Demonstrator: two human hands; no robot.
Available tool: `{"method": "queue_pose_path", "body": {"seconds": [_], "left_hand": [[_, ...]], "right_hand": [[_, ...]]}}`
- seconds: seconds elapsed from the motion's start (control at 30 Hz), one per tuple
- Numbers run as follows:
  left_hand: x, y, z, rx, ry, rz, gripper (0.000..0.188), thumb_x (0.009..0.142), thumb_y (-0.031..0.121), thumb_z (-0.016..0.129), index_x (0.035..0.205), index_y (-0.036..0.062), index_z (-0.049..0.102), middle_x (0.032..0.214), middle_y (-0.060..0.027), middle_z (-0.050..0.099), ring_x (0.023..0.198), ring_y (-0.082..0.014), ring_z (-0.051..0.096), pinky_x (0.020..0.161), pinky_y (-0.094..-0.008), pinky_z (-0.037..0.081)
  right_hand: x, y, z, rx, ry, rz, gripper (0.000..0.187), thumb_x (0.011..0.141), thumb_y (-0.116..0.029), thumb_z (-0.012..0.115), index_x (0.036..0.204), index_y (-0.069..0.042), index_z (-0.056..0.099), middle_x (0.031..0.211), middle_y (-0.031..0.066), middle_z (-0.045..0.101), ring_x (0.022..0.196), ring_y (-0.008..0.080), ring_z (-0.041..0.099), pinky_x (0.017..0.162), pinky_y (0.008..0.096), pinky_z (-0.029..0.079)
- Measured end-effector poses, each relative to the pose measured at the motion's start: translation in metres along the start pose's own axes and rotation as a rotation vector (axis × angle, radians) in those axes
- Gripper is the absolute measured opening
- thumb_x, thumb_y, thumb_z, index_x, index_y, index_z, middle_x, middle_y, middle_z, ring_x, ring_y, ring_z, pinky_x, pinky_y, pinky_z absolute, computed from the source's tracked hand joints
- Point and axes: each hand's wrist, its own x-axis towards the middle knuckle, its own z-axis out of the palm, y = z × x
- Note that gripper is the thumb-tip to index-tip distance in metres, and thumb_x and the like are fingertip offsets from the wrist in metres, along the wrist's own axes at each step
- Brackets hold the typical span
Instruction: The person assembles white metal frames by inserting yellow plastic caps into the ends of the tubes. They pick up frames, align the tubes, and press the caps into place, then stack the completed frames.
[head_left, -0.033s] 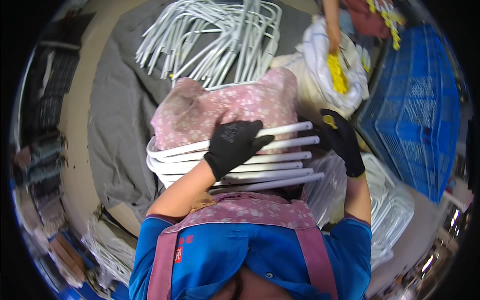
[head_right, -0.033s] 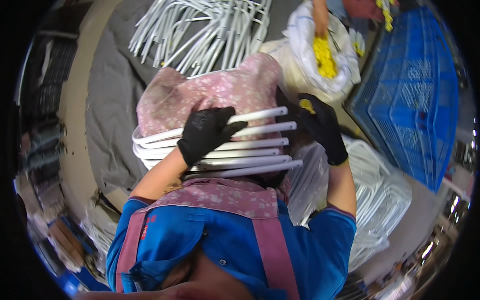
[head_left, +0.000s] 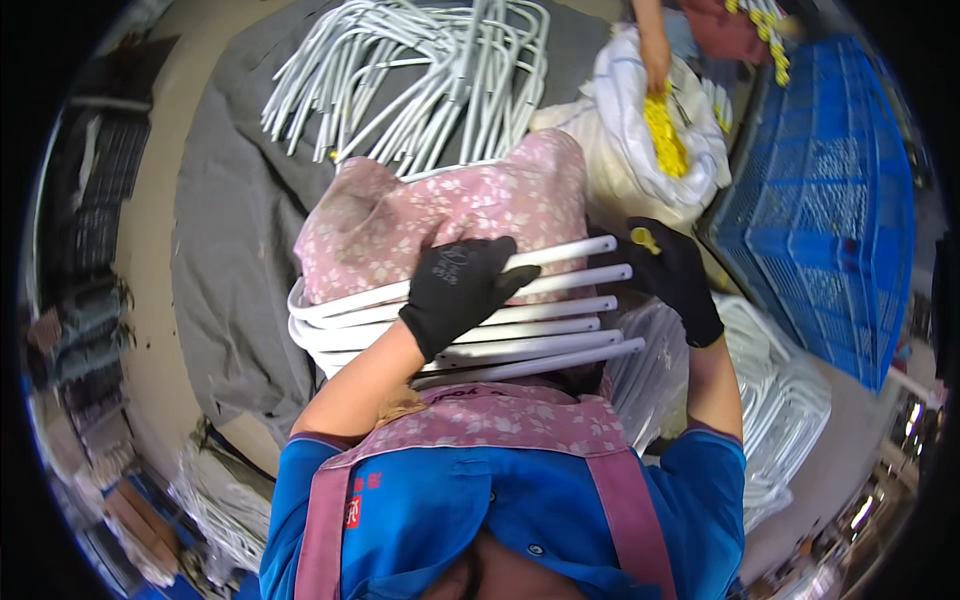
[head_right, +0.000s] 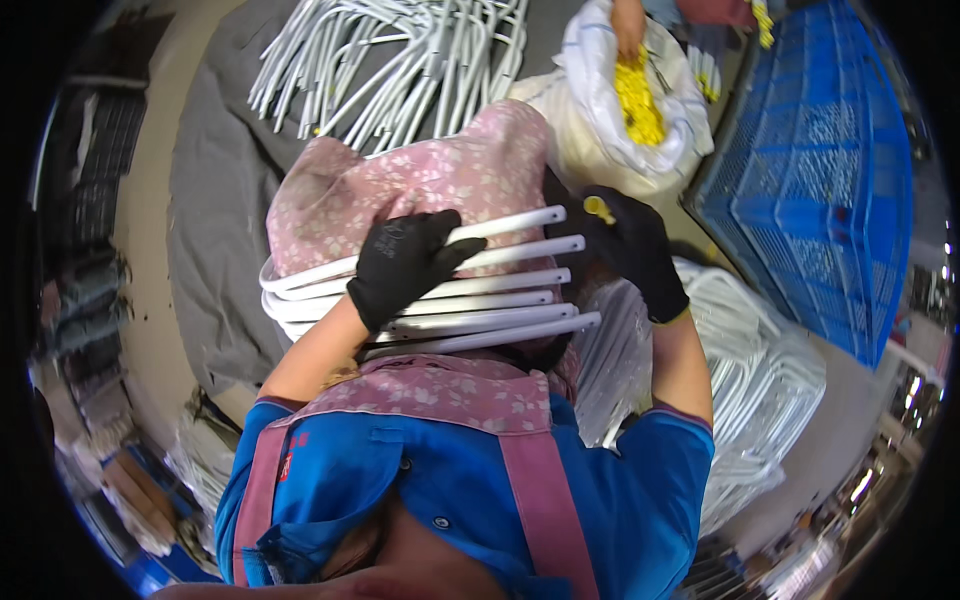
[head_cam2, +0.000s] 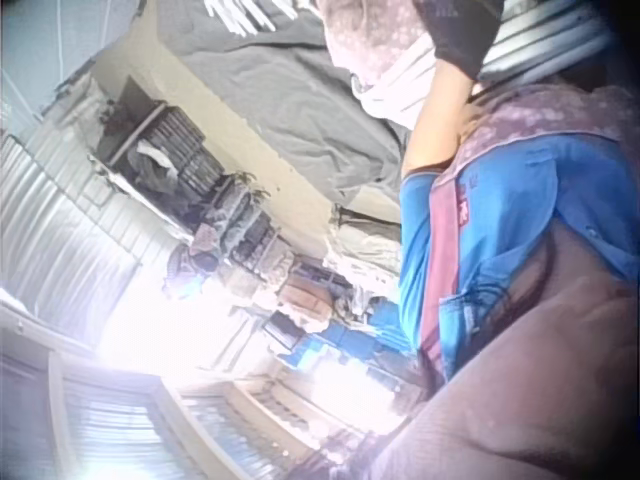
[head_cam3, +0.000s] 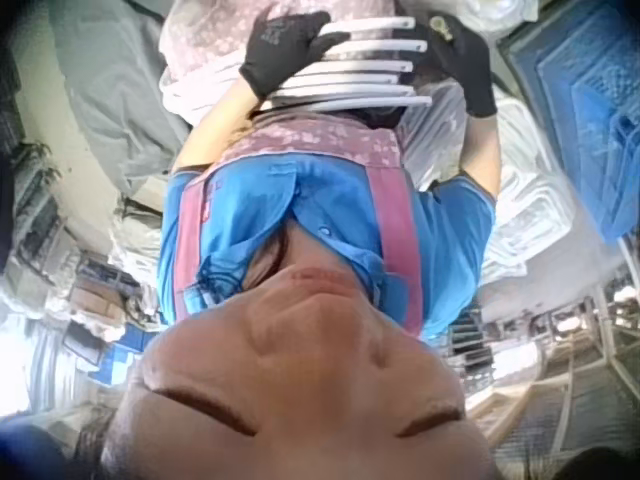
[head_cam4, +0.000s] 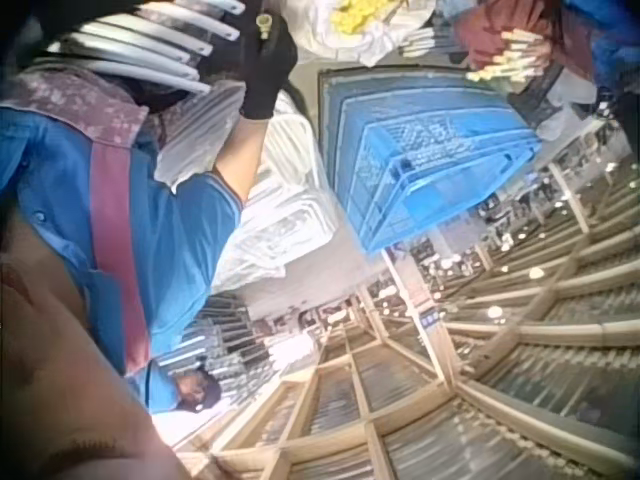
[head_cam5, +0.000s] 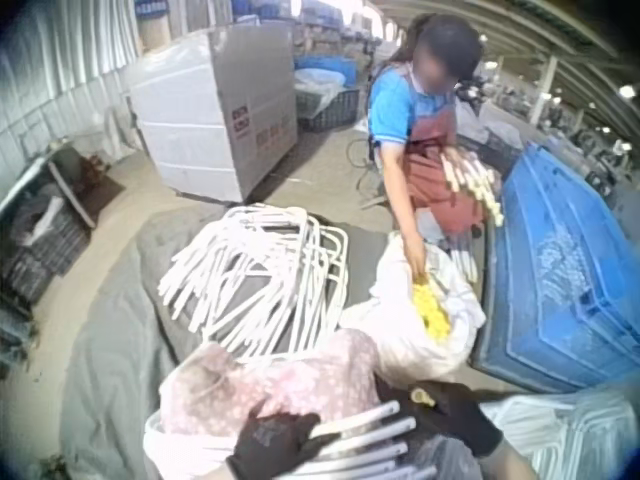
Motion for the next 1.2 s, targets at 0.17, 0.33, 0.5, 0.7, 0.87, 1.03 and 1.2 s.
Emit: {"method": "queue_pose_path", "body": {"seconds": [0.17, 0.33, 0.5, 0.7, 0.87, 1.03, 1.2], "left_hand": [[0.000, 0.005, -0.009, 0.050, 0.017, -0.052, 0.031, 0.092, 0.042, 0.064, 0.085, 0.0111, 0.064, 0.063, -0.0104, 0.063, 0.067, -0.0313, 0.065, 0.095, -0.0493, 0.042], [0.003, 0.006, -0.010, -0.022, -0.008, -0.070, 0.029, 0.092, 0.037, 0.066, 0.084, 0.0093, 0.063, 0.062, -0.0119, 0.062, 0.062, -0.0318, 0.064, 0.066, -0.0430, 0.049], [0.004, 0.006, -0.010, -0.008, -0.014, -0.065, 0.030, 0.092, 0.037, 0.066, 0.084, 0.0079, 0.063, 0.062, -0.0128, 0.062, 0.060, -0.0319, 0.063, 0.057, -0.0419, 0.046], [0.004, 0.005, -0.010, 0.065, -0.128, -0.090, 0.034, 0.094, 0.044, 0.060, 0.097, 0.0108, 0.062, 0.069, -0.0126, 0.066, 0.070, -0.0312, 0.066, 0.095, -0.0537, 0.043], [0.003, 0.009, -0.011, 0.068, -0.060, -0.033, 0.031, 0.093, 0.040, 0.063, 0.094, 0.0091, 0.061, 0.068, -0.0111, 0.064, 0.068, -0.0307, 0.065, 0.083, -0.0450, 0.049], [0.005, 0.010, -0.009, 0.091, -0.069, -0.051, 0.028, 0.091, 0.036, 0.068, 0.093, 0.0089, 0.062, 0.064, -0.0124, 0.063, 0.064, -0.0315, 0.065, 0.073, -0.0439, 0.050], [0.005, 0.008, -0.010, 0.075, -0.053, -0.029, 0.026, 0.090, 0.034, 0.069, 0.091, 0.0083, 0.062, 0.065, -0.0116, 0.064, 0.063, -0.0299, 0.065, 0.061, -0.0430, 0.049]], "right_hand": [[0.005, -0.022, -0.007, -0.152, 0.007, -0.083, 0.030, 0.083, -0.022, 0.070, 0.109, -0.008, 0.065, 0.089, 0.0151, 0.068, 0.083, 0.0337, 0.068, 0.074, 0.0409, 0.053], [0.025, -0.031, -0.018, -0.339, 0.042, -0.387, 0.023, 0.079, -0.022, 0.071, 0.096, -0.008, 0.063, 0.077, 0.0105, 0.063, 0.074, 0.0309, 0.065, 0.066, 0.0427, 0.050], [0.041, -0.034, -0.013, -0.341, -0.123, -0.435, 0.023, 0.078, -0.026, 0.071, 0.089, -0.008, 0.062, 0.073, 0.0107, 0.062, 0.069, 0.0305, 0.064, 0.061, 0.0421, 0.049], [0.039, -0.040, -0.014, -0.345, -0.027, -0.487, 0.018, 0.074, -0.021, 0.070, 0.081, -0.009, 0.058, 0.066, 0.0086, 0.056, 0.061, 0.0289, 0.060, 0.055, 0.0421, 0.046], [0.046, -0.045, -0.010, -0.342, -0.103, -0.571, 0.018, 0.073, -0.021, 0.070, 0.077, -0.010, 0.057, 0.066, 0.0089, 0.056, 0.060, 0.0296, 0.060, 0.055, 0.0434, 0.044], [0.052, -0.043, 0.002, -0.219, -0.250, -0.451, 0.020, 0.076, -0.025, 0.072, 0.081, -0.009, 0.061, 0.073, 0.0108, 0.060, 0.066, 0.0316, 0.062, 0.059, 0.0447, 0.046], [0.048, -0.040, 0.006, 0.058, -0.234, -0.330, 0.028, 0.080, -0.032, 0.074, 0.095, -0.010, 0.066, 0.083, 0.0107, 0.066, 0.075, 0.0298, 0.065, 0.066, 0.0406, 0.050]]}}
